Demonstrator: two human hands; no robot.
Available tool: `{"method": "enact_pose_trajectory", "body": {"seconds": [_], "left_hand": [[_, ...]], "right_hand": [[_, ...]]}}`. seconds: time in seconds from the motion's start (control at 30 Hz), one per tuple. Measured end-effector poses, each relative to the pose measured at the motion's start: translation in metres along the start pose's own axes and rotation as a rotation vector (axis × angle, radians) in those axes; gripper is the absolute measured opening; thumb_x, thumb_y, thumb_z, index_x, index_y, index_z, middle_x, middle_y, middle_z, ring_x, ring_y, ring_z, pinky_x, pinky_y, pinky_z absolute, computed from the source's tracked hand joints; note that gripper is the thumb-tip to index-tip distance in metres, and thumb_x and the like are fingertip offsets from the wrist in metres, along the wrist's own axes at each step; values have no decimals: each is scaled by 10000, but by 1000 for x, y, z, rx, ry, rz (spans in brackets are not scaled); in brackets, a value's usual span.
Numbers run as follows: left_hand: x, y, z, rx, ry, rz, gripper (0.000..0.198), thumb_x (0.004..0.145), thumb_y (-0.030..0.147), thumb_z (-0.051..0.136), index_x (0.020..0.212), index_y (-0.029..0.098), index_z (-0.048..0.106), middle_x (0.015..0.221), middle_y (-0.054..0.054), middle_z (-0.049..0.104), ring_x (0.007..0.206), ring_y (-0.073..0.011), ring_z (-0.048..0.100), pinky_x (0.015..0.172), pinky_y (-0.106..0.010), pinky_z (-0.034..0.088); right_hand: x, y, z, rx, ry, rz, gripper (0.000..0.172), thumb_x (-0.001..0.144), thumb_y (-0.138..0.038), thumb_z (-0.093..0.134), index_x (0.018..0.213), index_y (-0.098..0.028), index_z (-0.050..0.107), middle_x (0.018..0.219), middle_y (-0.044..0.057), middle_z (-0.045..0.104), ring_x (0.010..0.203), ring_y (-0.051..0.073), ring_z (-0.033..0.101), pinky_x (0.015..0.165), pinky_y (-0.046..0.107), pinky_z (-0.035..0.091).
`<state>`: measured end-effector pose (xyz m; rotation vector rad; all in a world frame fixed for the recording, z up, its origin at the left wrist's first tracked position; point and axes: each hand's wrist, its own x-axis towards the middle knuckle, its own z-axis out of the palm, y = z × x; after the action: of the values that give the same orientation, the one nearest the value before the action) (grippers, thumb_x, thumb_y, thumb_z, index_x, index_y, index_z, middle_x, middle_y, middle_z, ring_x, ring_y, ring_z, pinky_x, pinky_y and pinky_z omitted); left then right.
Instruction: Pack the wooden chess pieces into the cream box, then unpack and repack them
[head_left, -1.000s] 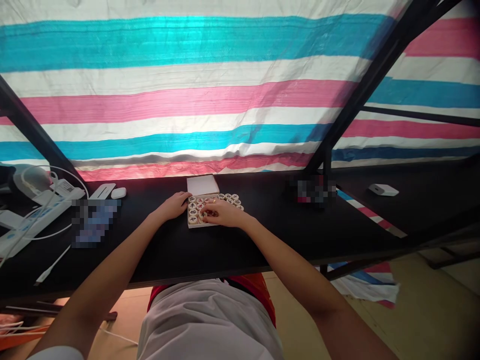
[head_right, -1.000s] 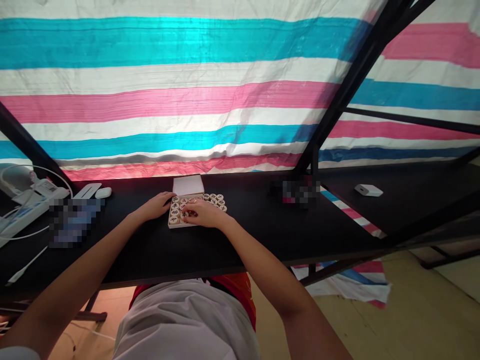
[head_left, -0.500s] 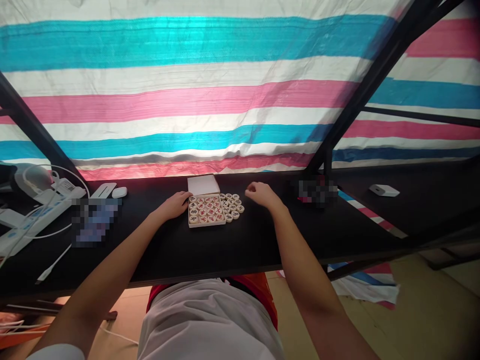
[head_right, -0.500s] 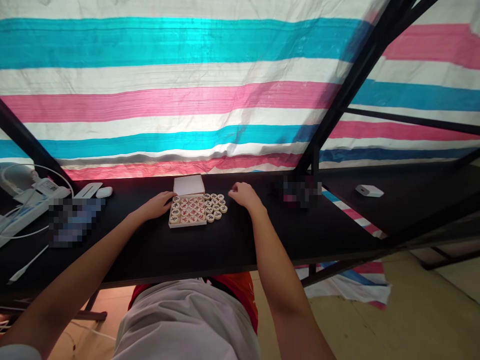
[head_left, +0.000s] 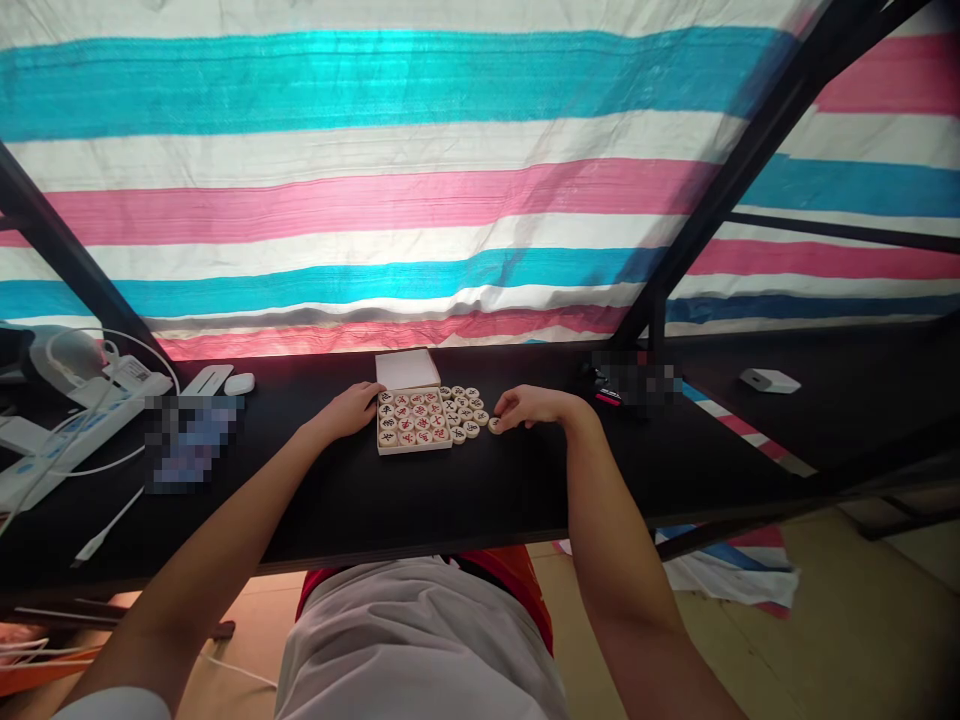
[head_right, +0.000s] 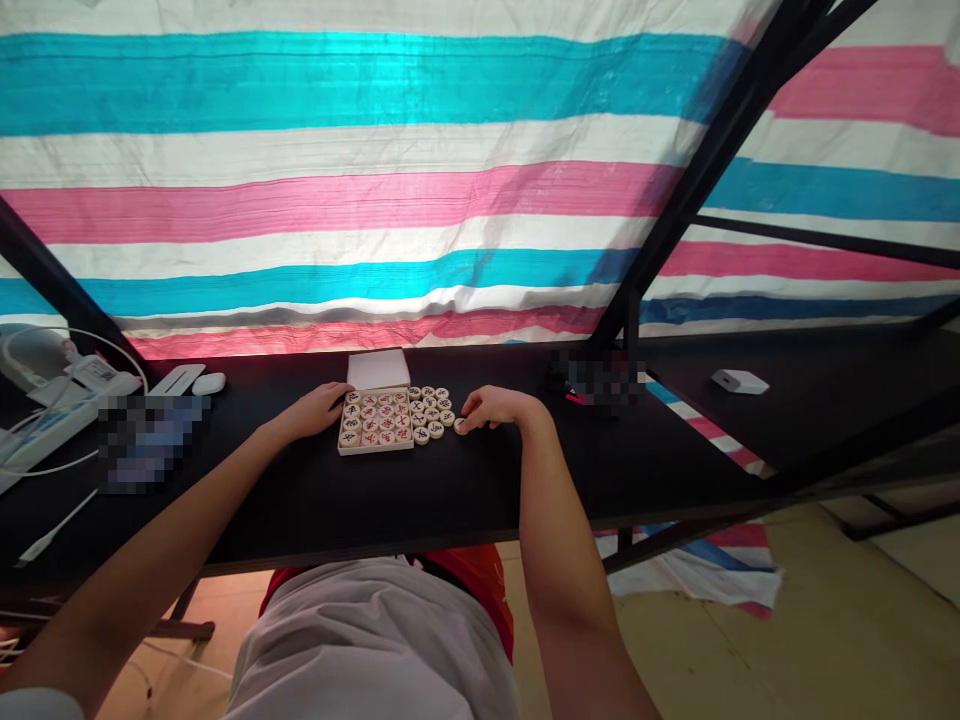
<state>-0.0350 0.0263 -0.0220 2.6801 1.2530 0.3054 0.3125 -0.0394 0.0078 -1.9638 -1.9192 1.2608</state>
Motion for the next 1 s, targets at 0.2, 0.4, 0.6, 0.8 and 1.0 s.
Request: {"method": "enact_pose_trajectory", "body": {"seconds": [0.2, 0.4, 0.6, 0.8, 1.0], "left_hand": [[1, -4, 3, 1, 5, 9, 391, 879, 284, 373, 1233, 186, 508, 1218, -106, 567, 1145, -246, 515, 976, -367, 419], [0, -1, 1, -4, 0, 4, 389, 879, 288, 371, 1225, 181, 510, 1217, -114, 567, 1136, -249, 521, 975, -376, 421], [-1, 2, -1, 3, -1, -11, 393, 872, 284, 375, 1227, 184, 510, 1223, -109, 567, 1147, -250, 519, 975, -365, 425], [0, 1, -1, -10, -5, 0, 391, 874, 280, 368, 1219, 168, 513, 1218, -122, 566, 1133, -254, 524, 967, -373, 426], [-1, 0, 0, -3, 5, -1, 385, 874, 277, 375, 1221, 189, 515, 1207, -106, 574, 1132, -247, 527, 969, -365, 427]], "right_hand": [[3, 0, 2, 22, -37, -44, 603, 565, -417, 788, 1066, -142, 596, 950, 82, 675, 798, 166, 600, 559, 202, 454], [6, -2, 6, 7, -42, -72, 708, 576, -434, 788, 1170, -139, 539, 919, 69, 656, 686, 131, 579, 537, 206, 463], [8, -3, 7, -19, -13, -54, 680, 617, -499, 752, 1163, -154, 538, 862, 60, 649, 680, 133, 579, 541, 206, 475], [5, -11, 12, -53, 59, 1, 716, 629, -665, 663, 1121, -162, 531, 972, 103, 641, 738, 164, 593, 534, 221, 478], [7, -18, 19, -90, 84, 4, 863, 570, -630, 724, 1226, -191, 373, 1107, 127, 606, 893, 213, 583, 541, 227, 470]]}}
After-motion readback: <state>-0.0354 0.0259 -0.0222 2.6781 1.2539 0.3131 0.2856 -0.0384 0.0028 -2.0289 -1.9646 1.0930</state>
